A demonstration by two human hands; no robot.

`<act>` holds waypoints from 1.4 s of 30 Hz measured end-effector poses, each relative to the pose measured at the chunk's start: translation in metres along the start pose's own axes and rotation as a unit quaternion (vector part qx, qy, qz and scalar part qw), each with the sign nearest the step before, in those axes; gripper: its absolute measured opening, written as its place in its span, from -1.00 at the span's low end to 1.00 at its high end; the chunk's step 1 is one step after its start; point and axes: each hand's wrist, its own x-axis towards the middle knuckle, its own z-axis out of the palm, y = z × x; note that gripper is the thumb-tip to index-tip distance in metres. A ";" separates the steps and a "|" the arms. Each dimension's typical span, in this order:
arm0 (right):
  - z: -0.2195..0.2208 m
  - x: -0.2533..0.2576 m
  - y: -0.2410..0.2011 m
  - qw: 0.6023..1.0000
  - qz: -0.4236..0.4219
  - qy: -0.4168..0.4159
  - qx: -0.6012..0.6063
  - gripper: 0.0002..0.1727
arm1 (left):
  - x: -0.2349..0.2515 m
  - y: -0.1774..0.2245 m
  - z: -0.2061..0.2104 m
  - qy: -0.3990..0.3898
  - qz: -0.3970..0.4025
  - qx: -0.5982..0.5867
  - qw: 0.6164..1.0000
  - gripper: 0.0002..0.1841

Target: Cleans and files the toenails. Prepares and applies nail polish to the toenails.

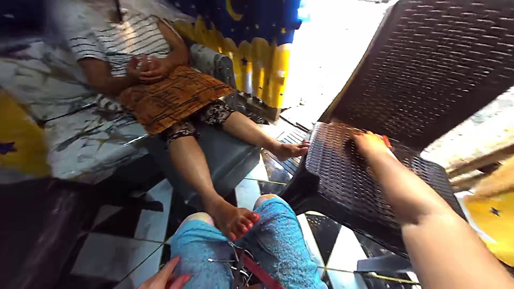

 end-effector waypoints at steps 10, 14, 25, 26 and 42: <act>-0.064 -0.096 -0.093 0.953 -0.258 0.124 0.097 -0.51 | 0.055 0.085 -0.005 0.203 0.289 -0.244 0.903 -0.54; -0.092 -0.213 -0.176 0.858 -0.478 0.071 0.174 -0.58 | 0.068 0.127 -0.024 0.012 0.271 -0.401 0.875 -0.24; -0.048 -0.297 -0.255 0.714 -0.482 0.144 0.487 -0.47 | 0.049 0.092 0.018 0.063 0.314 -0.552 0.770 -0.73; -0.042 -0.300 -0.262 0.710 -0.480 0.137 0.496 -0.44 | 0.048 0.089 0.022 0.113 0.328 -0.522 0.779 -0.73; -0.004 -0.342 -0.275 0.726 -0.612 0.079 0.303 -0.64 | 0.023 0.051 0.050 -0.213 -0.003 -0.653 0.727 -0.55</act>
